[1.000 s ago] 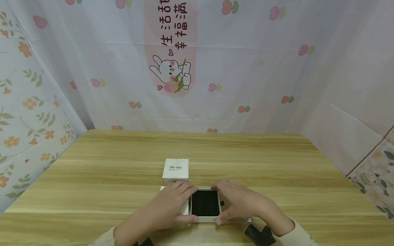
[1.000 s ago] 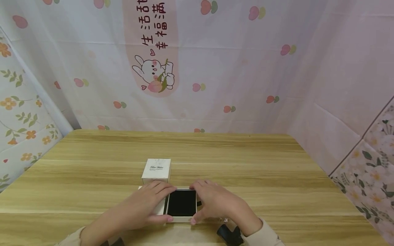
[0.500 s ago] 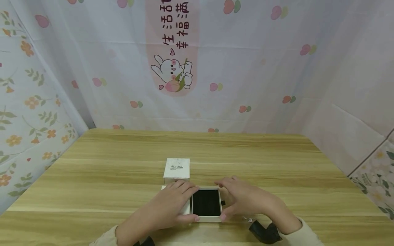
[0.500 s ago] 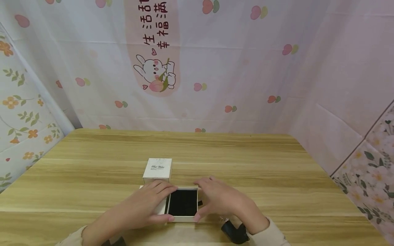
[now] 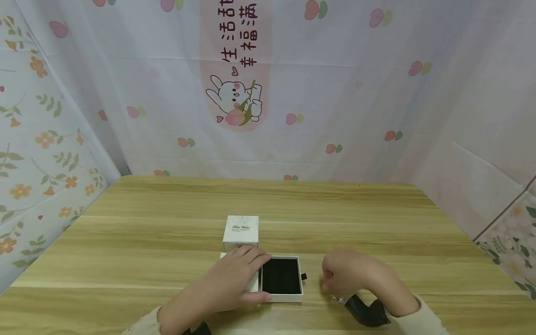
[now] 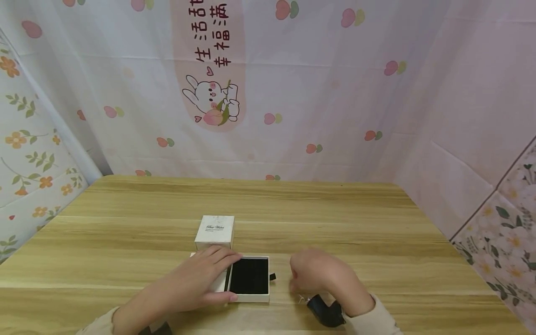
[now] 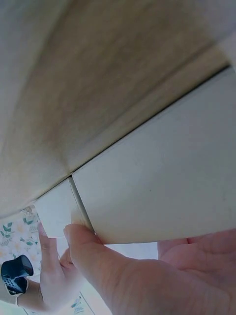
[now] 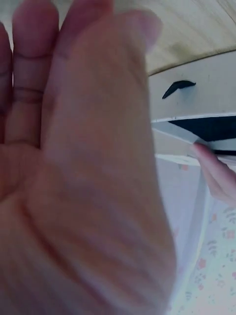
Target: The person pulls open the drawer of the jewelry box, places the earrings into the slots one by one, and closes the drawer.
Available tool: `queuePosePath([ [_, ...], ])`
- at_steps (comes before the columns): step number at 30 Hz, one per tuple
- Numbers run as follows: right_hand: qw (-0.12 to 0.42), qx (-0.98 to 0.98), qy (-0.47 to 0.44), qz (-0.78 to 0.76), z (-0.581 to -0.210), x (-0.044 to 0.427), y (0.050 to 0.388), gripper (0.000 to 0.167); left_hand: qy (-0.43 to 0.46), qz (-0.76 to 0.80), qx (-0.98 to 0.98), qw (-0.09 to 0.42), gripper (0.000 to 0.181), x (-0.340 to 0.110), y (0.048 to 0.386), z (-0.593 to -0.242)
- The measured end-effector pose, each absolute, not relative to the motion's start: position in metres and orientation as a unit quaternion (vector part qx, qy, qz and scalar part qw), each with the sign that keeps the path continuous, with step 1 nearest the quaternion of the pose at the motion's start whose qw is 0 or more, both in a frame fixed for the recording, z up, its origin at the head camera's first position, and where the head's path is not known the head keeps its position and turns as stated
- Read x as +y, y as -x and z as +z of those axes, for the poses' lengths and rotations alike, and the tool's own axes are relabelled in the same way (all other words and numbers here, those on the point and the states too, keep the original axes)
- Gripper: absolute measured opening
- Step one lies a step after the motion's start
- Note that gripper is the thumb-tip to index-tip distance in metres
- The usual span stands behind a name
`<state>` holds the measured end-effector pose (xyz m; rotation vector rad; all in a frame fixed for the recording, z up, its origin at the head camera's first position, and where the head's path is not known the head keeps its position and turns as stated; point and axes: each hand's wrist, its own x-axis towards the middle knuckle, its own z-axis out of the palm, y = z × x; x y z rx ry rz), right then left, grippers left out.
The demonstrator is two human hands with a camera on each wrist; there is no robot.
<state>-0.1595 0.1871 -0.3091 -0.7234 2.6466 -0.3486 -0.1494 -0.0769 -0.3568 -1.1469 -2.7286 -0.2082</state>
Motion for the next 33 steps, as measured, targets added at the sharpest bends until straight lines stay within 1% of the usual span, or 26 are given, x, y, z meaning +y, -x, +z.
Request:
queuePosePath([
  [2, 0.194, 0.942, 0.244, -0.121, -0.3105, 0.1862, 0.1584, 0.046, 0.383, -0.068, -0.917, 0.085, 0.07, -0.0768, 0.1491, -0.3569],
  [3, 0.195, 0.945, 0.237, -0.117, -0.311, 0.1854, 0.1577, 0.047, 0.382, -0.068, -0.918, 0.084, 0.071, -0.0768, 0.1491, -0.3569],
  [5, 0.197, 0.949, 0.221, -0.107, -0.3119, 0.1838, 0.1567, 0.045, 0.382, -0.067, -0.918, 0.083, 0.071, -0.0767, 0.1488, -0.3566],
  [9, 0.2, 0.958, 0.188, -0.077, -0.3142, 0.1808, 0.1553, 0.035, 0.388, -0.066, -0.915, 0.091, 0.07, -0.077, 0.1491, -0.3566],
  [12, 0.202, 0.961, 0.175, -0.065, -0.316, 0.1796, 0.1551, 0.034, 0.391, -0.066, -0.913, 0.098, 0.07, -0.0772, 0.1493, -0.357],
  [16, 0.202, 0.962, 0.173, -0.064, -0.3172, 0.1791, 0.1549, 0.036, 0.392, -0.066, -0.912, 0.1, 0.069, -0.0773, 0.1493, -0.3574],
  [23, 0.189, 0.963, 0.184, -0.055, -0.3184, 0.1807, 0.1555, 0.031, 0.39, -0.064, -0.913, 0.097, 0.068, -0.0774, 0.1496, -0.3566],
  [29, 0.202, 0.964, 0.165, -0.052, -0.3183, 0.178, 0.1552, 0.034, 0.381, -0.067, -0.918, 0.08, 0.07, -0.0769, 0.1484, -0.3546],
  [33, 0.203, 0.964, 0.165, -0.054, -0.319, 0.1789, 0.156, 0.032, 0.38, -0.067, -0.919, 0.08, 0.07, -0.0768, 0.148, -0.3545],
])
